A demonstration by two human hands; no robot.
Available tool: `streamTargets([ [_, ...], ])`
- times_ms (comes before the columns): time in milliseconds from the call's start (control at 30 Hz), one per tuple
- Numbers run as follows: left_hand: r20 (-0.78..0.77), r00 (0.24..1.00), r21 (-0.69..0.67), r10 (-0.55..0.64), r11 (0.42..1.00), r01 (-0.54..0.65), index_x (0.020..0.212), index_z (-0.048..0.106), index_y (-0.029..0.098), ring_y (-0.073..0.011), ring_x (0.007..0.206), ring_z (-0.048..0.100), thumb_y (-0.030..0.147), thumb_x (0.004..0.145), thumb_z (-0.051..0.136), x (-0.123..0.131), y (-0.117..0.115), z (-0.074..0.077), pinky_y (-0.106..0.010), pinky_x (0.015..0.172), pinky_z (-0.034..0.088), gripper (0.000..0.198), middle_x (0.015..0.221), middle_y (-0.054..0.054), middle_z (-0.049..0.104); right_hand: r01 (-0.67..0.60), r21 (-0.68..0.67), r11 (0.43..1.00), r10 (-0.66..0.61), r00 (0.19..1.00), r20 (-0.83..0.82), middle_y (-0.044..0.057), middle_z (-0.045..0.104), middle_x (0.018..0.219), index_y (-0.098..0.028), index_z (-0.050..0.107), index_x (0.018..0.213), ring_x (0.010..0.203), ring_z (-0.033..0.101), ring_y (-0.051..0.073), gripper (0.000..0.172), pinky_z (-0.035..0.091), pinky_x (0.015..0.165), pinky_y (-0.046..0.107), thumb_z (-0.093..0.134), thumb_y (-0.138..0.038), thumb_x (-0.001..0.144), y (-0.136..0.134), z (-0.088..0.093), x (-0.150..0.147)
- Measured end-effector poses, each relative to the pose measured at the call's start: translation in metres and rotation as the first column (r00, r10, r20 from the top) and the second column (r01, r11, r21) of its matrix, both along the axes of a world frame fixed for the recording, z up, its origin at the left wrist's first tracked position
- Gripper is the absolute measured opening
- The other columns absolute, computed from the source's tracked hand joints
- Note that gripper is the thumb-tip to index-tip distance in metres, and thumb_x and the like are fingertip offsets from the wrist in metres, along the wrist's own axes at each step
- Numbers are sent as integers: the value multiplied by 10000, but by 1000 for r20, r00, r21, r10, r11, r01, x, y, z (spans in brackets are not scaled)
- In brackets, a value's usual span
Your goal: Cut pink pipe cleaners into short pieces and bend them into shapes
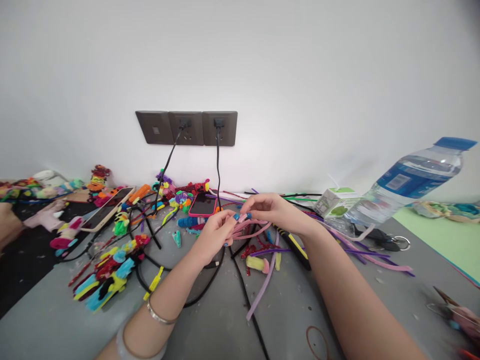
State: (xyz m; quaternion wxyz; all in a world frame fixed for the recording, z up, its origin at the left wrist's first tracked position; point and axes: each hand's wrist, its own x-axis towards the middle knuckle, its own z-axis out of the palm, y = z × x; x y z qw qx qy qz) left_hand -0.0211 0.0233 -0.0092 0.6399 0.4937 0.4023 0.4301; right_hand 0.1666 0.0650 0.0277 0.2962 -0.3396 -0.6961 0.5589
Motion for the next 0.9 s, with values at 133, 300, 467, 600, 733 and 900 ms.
streamTargets([
  [133, -18, 999, 41, -35, 999, 35, 813, 547, 170, -41, 461, 239, 530, 809, 640, -1, 1, -2, -193, 435, 239, 372, 584, 98, 286, -5, 31, 999, 5, 1000, 17, 31, 708, 854, -165, 719, 863, 777, 642, 154, 124, 504, 719, 268, 622, -180, 787, 0, 0, -2],
  [300, -45, 998, 72, -36, 997, 39, 852, 579, 161, -35, 453, 277, 522, 804, 661, -2, 2, -4, -200, 438, 242, 373, 600, 92, 324, -12, 66, 998, 13, 1000, -6, 41, 691, 892, -170, 687, 906, 790, 637, 167, 125, 500, 720, 290, 643, -220, 800, 1, -2, -3],
  [467, -18, 999, 65, 41, 997, -40, 871, 578, 161, -40, 434, 270, 531, 795, 662, -2, 2, -4, -199, 439, 241, 387, 549, 106, 306, 70, 94, 993, -67, 997, -30, 32, 639, 922, -186, 599, 944, 763, 602, 147, 155, 484, 668, 272, 645, -199, 796, 2, -6, -4],
  [600, 30, 994, 71, 103, 992, -105, 856, 566, 165, -37, 440, 245, 521, 778, 683, -1, 2, -3, -191, 442, 243, 383, 548, 110, 301, 47, 47, 998, -46, 999, -27, 38, 639, 909, -177, 600, 908, 770, 603, 156, 168, 502, 733, 305, 675, -288, 807, 2, -8, -7],
  [733, 17, 992, 79, 125, 989, -126, 845, 573, 161, -40, 447, 243, 518, 771, 689, -2, 3, -4, -192, 445, 258, 382, 551, 108, 302, 21, 33, 999, -20, 999, -28, 35, 637, 863, -169, 618, 862, 763, 595, 161, 236, 498, 750, 309, 698, -382, 802, 2, -9, -12],
  [900, 30, 990, 73, 134, 988, -136, 825, 571, 162, -40, 453, 231, 531, 748, 708, -1, 4, -5, -192, 440, 262, 402, 561, 106, 295, 11, 3, 1000, -11, 996, -83, 26, 626, 833, -164, 621, 836, 745, 579, 152, 266, 477, 731, 296, 718, -408, 794, 2, -11, -16],
])
